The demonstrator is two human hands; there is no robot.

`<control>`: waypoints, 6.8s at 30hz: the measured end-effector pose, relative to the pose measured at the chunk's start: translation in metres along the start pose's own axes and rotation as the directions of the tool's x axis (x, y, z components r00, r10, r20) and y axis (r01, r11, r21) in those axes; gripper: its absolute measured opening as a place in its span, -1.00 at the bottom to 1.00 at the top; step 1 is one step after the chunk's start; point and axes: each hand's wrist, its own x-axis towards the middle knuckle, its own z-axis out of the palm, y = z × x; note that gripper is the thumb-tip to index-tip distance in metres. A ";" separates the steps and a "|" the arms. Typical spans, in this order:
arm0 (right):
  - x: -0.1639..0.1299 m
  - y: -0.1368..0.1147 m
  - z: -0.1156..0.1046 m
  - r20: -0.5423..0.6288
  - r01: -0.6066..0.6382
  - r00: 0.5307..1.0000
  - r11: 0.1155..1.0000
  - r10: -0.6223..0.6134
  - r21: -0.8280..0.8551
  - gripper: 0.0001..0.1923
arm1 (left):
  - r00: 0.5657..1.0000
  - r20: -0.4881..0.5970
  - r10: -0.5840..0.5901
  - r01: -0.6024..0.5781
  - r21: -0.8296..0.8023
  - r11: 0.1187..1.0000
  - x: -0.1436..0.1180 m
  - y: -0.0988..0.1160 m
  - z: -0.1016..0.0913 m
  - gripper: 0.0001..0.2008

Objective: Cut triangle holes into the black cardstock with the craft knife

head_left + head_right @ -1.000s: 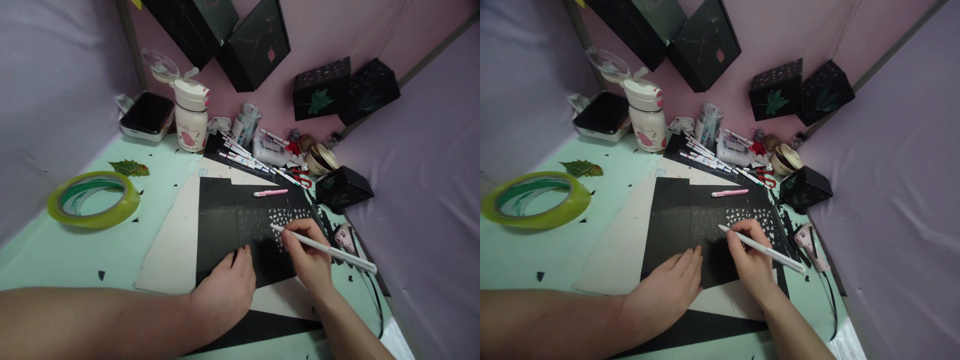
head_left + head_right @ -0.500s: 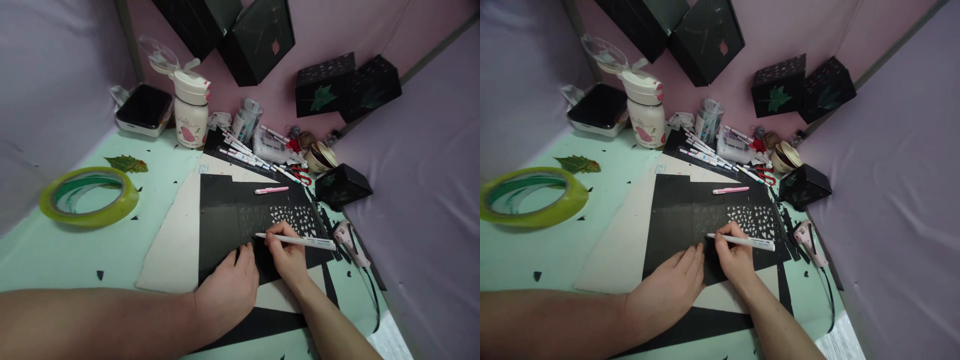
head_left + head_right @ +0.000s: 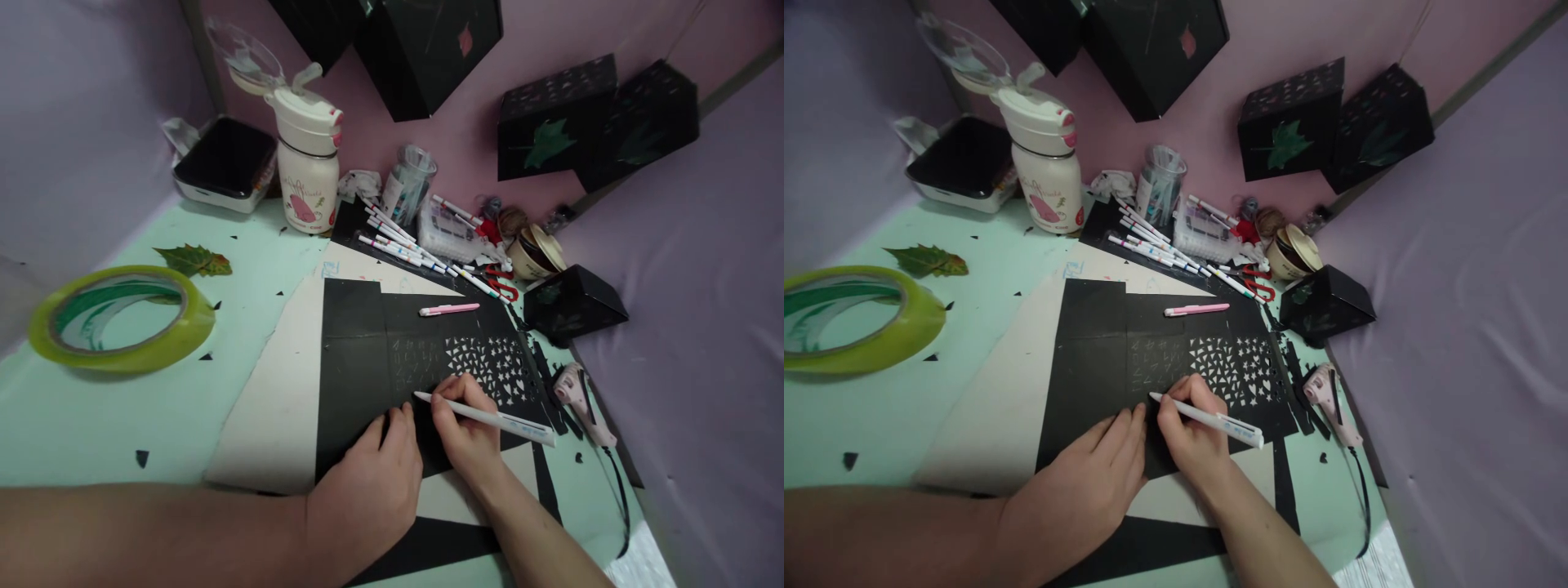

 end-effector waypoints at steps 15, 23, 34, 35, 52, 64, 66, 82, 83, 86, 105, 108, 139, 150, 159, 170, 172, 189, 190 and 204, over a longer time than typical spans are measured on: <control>0.001 -0.003 -0.002 0.056 0.050 0.997 0.995 -0.045 -0.081 -0.77 | 0.999 0.000 -0.033 0.033 -0.019 0.999 0.000 0.001 -0.003 -0.64; 0.000 -0.002 -0.003 0.023 0.052 0.998 0.996 -0.050 -0.075 -0.76 | 1.000 -0.001 -0.031 0.031 -0.013 0.999 0.000 0.001 -0.001 -0.65; 0.000 0.000 -0.001 0.021 0.040 0.999 0.992 -0.038 -0.121 -0.75 | 1.000 0.002 -0.029 0.029 -0.009 1.000 0.000 0.002 0.000 -0.65; 0.000 0.000 -0.001 0.019 0.042 0.999 0.992 -0.039 -0.123 -0.75 | 1.000 0.005 -0.028 0.028 -0.010 1.000 0.000 0.002 0.000 -0.65; -0.001 0.000 -0.003 0.004 0.031 1.000 0.997 -0.031 -0.074 -0.75 | 1.000 0.006 -0.021 0.021 -0.005 1.000 -0.001 0.001 -0.001 -0.67; -0.002 -0.003 -0.003 0.058 0.074 0.996 0.990 -0.067 -0.121 -0.78 | 1.000 0.008 -0.025 0.025 -0.001 1.000 0.000 0.001 -0.002 -0.65; -0.002 -0.003 -0.003 0.058 0.068 0.996 0.990 -0.061 -0.125 -0.77 | 1.000 0.002 -0.026 0.026 -0.005 1.000 0.000 0.000 -0.003 -0.66; -0.004 -0.001 -0.004 -0.129 0.080 0.989 0.997 -0.078 0.011 -0.78 | 1.000 0.003 -0.030 0.030 -0.003 1.000 0.000 0.002 -0.003 -0.66; -0.005 0.000 -0.004 -0.160 0.089 0.984 0.995 -0.082 0.039 -0.79 | 0.999 -0.002 -0.036 0.036 -0.001 0.999 0.000 0.002 -0.003 -0.66; -0.004 -0.001 -0.005 -0.211 0.135 0.971 0.987 -0.114 0.086 -0.82 | 0.998 -0.026 -0.051 0.051 0.005 0.999 0.000 0.003 -0.002 -0.65; -0.021 -0.024 -0.030 -0.451 -0.136 0.867 0.971 0.213 0.198 -0.89 | 0.984 0.134 -0.120 0.127 -0.040 0.991 -0.008 0.011 -0.009 -0.37; -0.022 -0.029 -0.021 -0.387 -0.162 0.889 0.959 0.244 0.232 -0.83 | 0.979 0.159 -0.126 0.136 -0.050 0.989 -0.008 0.012 -0.010 -0.25; -0.005 -0.007 0.019 -0.023 -0.007 1.000 0.997 0.005 -0.079 -0.74 | 0.975 0.033 -0.220 0.222 -0.062 0.973 -0.003 0.017 -0.012 -0.49; -0.005 -0.005 0.019 -0.071 -0.022 0.997 0.994 0.014 -0.110 -0.75 | 0.974 0.055 -0.220 0.222 -0.044 0.974 -0.006 0.018 -0.012 -0.53; -0.007 -0.008 0.017 0.025 -0.017 1.000 1.000 0.018 -0.026 -0.72 | 0.973 0.007 -0.229 0.229 -0.053 0.972 -0.004 0.017 -0.013 -0.50; -0.006 -0.008 0.017 0.002 -0.013 1.000 0.999 0.014 -0.032 -0.75 | 0.975 0.024 -0.219 0.220 -0.039 0.975 -0.004 0.017 -0.013 -0.52; -0.006 -0.007 0.017 0.007 -0.016 1.000 0.999 0.016 -0.043 -0.76 | 0.975 0.042 -0.217 0.218 -0.040 0.975 -0.004 0.016 -0.013 -0.53; -0.007 -0.011 0.017 -0.070 -0.026 0.997 1.000 0.026 0.005 -0.74 | 0.979 0.021 -0.202 0.203 -0.034 0.979 -0.005 0.016 -0.011 -0.52; -0.007 -0.012 0.017 -0.113 -0.025 0.993 0.999 0.028 0.035 -0.75 | 0.979 0.025 -0.203 0.204 -0.033 0.978 -0.005 0.016 -0.011 -0.52; -0.012 -0.020 -0.021 -0.243 -0.228 0.947 0.972 0.208 -0.057 -0.90 | 0.980 0.141 -0.143 0.149 -0.029 0.988 -0.007 0.014 -0.010 -0.34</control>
